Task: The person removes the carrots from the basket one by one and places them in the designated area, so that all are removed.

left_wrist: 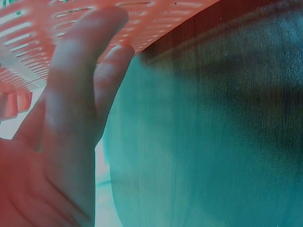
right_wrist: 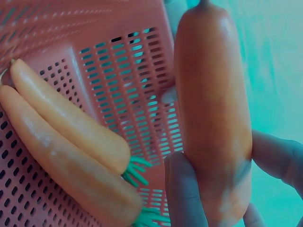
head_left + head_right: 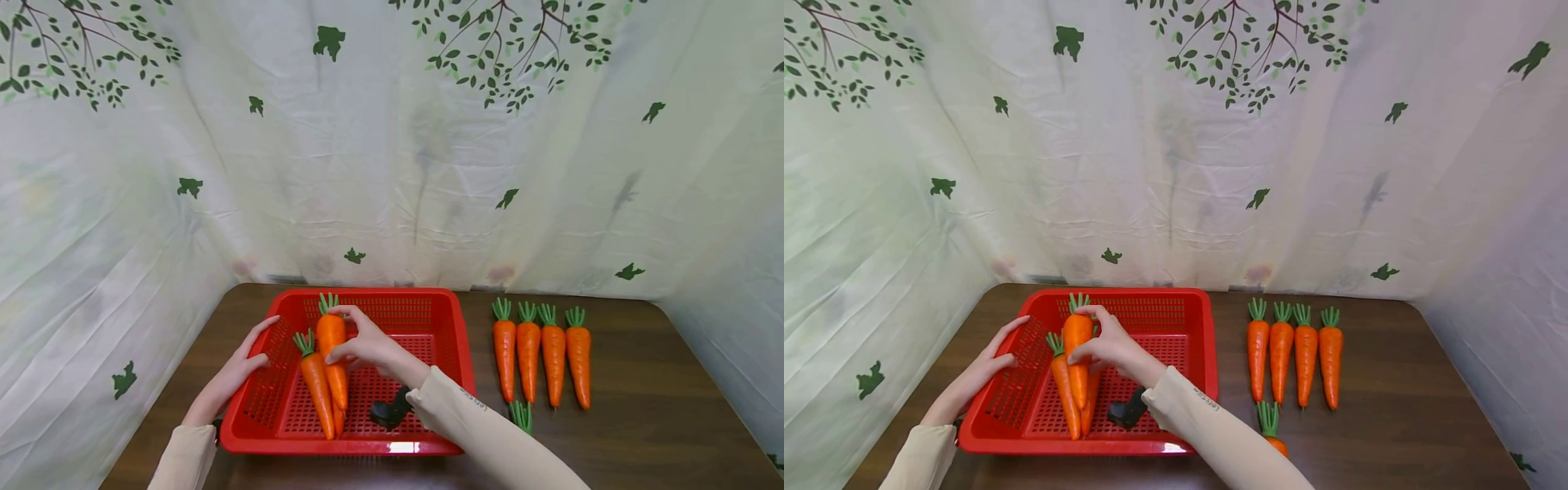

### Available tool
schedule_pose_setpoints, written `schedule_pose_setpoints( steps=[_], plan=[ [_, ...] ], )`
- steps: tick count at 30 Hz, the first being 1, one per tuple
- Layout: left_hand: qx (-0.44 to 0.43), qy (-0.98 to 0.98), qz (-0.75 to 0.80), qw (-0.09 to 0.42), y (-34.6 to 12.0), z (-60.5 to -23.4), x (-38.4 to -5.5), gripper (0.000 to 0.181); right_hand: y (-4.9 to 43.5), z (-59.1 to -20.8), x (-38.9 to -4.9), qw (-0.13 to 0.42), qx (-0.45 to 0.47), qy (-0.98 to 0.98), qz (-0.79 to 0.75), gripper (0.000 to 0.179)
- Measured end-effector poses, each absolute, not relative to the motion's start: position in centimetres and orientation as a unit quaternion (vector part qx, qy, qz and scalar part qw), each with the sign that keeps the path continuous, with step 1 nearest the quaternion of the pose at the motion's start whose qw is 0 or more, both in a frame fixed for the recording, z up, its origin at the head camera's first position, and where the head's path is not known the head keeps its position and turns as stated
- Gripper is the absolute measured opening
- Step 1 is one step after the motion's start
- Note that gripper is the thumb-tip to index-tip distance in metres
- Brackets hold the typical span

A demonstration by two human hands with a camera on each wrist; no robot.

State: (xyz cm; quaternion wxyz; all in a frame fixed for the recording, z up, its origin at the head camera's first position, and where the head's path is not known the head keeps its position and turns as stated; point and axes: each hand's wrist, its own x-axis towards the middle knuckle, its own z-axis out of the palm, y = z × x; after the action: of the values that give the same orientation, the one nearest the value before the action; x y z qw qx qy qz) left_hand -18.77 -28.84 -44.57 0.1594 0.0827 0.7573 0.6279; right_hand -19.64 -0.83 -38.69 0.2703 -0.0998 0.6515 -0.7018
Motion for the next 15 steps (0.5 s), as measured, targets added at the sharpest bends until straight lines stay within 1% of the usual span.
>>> schedule_pose_setpoints(
  steps=[15],
  plan=[
    [0.073,0.758,0.628,0.161,-28.9,-44.5,-18.7,0.072,3.3,-37.3,-18.2,0.247,-0.122,0.652,-0.706,0.062]
  ],
)
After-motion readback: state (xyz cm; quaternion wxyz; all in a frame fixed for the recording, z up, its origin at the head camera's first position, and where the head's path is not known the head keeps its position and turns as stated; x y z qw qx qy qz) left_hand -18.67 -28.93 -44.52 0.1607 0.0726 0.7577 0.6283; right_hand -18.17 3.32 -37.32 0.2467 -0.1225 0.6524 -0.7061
